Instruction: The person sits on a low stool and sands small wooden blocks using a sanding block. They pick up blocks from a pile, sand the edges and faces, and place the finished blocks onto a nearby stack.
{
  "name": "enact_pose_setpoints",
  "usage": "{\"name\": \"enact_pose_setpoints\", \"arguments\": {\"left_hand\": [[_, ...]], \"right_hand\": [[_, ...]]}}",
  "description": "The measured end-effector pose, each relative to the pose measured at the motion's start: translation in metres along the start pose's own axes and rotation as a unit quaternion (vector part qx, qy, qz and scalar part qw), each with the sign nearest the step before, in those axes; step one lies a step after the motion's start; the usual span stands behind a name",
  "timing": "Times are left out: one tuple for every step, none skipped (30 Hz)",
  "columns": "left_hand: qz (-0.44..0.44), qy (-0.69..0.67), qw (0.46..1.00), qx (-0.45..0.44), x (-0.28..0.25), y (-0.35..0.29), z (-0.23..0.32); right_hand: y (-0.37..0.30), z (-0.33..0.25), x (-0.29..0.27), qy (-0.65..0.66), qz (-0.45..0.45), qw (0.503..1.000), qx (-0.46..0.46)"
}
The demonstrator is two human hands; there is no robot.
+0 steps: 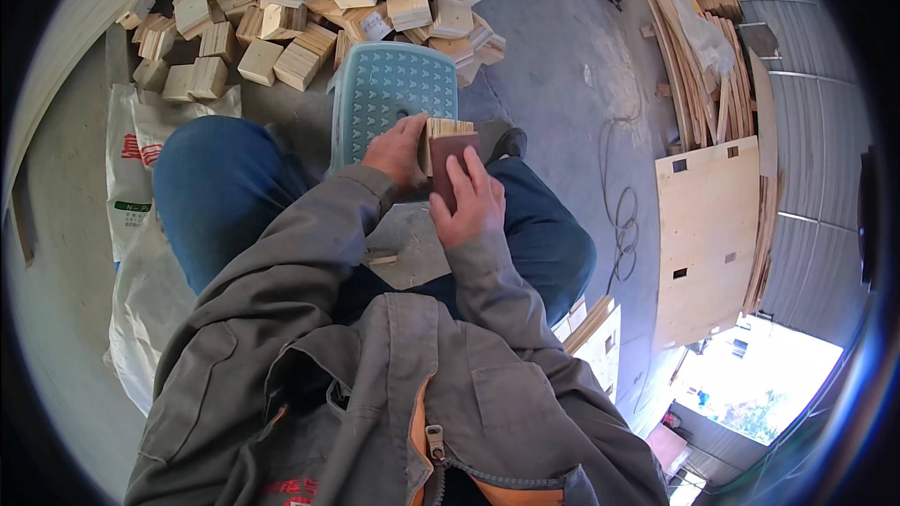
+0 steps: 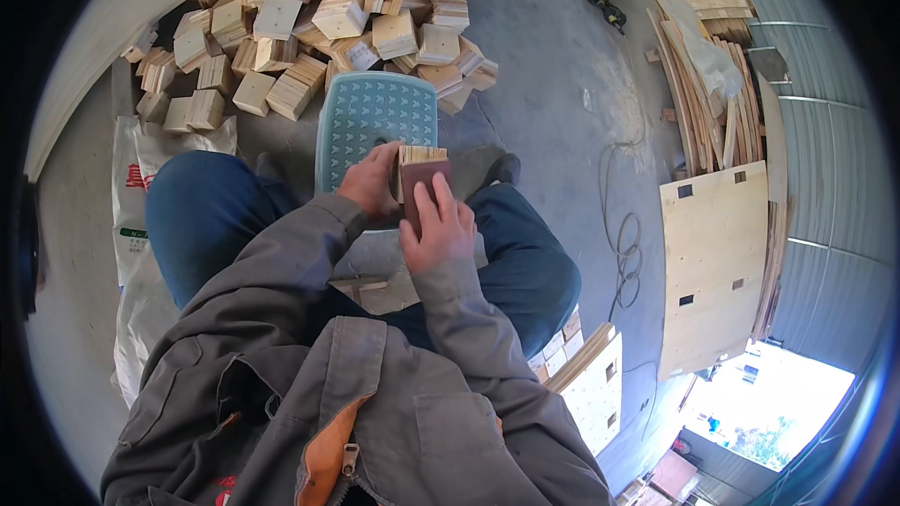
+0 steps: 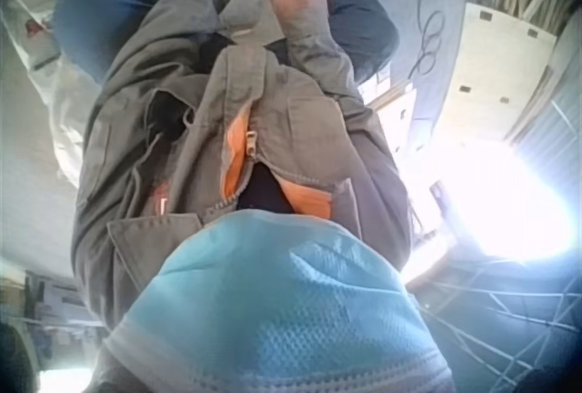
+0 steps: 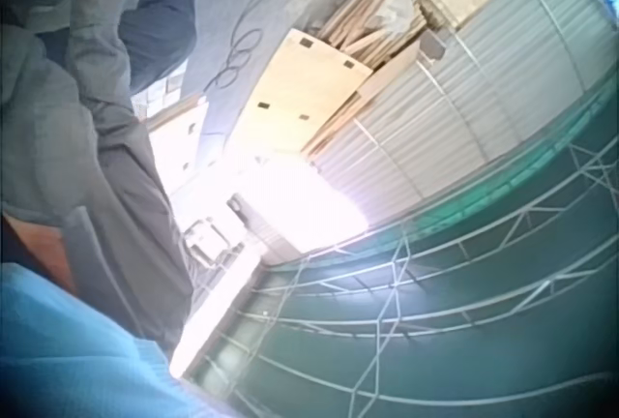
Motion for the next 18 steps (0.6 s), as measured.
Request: {"name": "enact_pose_setpoints", "arguments": {"left_hand": [[0.003,0.003,1.000,0.002,0.000,0.001,-0.002],[0.004,0.006,1.000,0.006,0.001,0.001,-0.002],[0.006,0.008,1.000,0.005,0.002,0.000,-0.003],[0.008,0.012,1.000,0.006,0.002,0.000,-0.003],[0.010,0.015,1.000,0.006,0.002,0.000,-0.002],[0.008,0.009,1.000,0.006,0.002,0.000,-0.002],[0.007,0.005,1.000,0.005,0.001,-0.001,-0.001],[0.005,0.000,1.000,0.004,0.001,-0.001,-0.001],[0.007,0.002,1.000,0.002,0.001,0.000,-0.001],[0.007,0.000,1.000,0.003,0.002,0.001,0.000],[0.008,0.002,1.000,0.002,0.002,0.001,0.000],[0.011,-0.004,1.000,0.005,0.002,0.001,0.000],[0.013,-0.009,1.000,0.006,0.002,0.000,-0.002],[0.016,-0.014,1.000,0.008,0.001,-0.001,-0.003],[0.004,-0.014,1.000,0.002,0.001,0.000,-0.002],[-0.007,-0.014,1.000,-0.006,0.000,-0.001,-0.003],[-0.017,-0.014,1.000,-0.013,-0.001,-0.001,-0.002],[-0.019,-0.013,1.000,-0.013,-0.002,-0.001,-0.001]], "right_hand": [[-0.015,-0.002,0.001,0.009,0.003,1.000,-0.020],[-0.029,-0.002,0.000,0.015,0.001,0.999,-0.030],[-0.040,-0.003,-0.001,0.020,0.000,0.999,-0.040],[-0.045,-0.003,-0.002,0.025,-0.001,0.998,-0.050],[-0.045,-0.002,-0.002,0.024,-0.001,0.999,-0.049],[-0.044,-0.002,-0.003,0.023,-0.002,0.999,-0.048],[-0.042,-0.002,-0.004,0.023,-0.003,0.999,-0.048],[-0.038,-0.001,-0.004,0.018,0.000,0.999,-0.046],[-0.031,0.001,-0.003,0.013,0.003,0.999,-0.044],[-0.022,0.002,-0.004,0.006,0.005,0.999,-0.040],[-0.010,0.004,-0.003,0.010,0.012,0.999,-0.031],[0.005,0.005,-0.003,0.015,0.018,1.000,-0.021],[0.020,0.006,-0.001,0.022,0.024,0.999,-0.011],[0.038,0.008,0.001,0.014,0.024,1.000,0.004],[0.056,0.011,0.002,0.004,0.024,1.000,0.020],[0.072,0.012,0.003,-0.005,0.024,0.999,0.035],[0.087,0.014,0.002,-0.003,0.005,0.998,0.062],[0.101,0.016,0.001,-0.001,-0.014,0.996,0.089]]}}
Point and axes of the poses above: each hand's wrist, its own y-axis towards the middle knuckle, its own x-axis out of the palm, z = x × y, the point moved 5 cm from there along y, towards the middle knuckle, and after that the axes turned 13 degrees about -z, right-handed, at the moved point
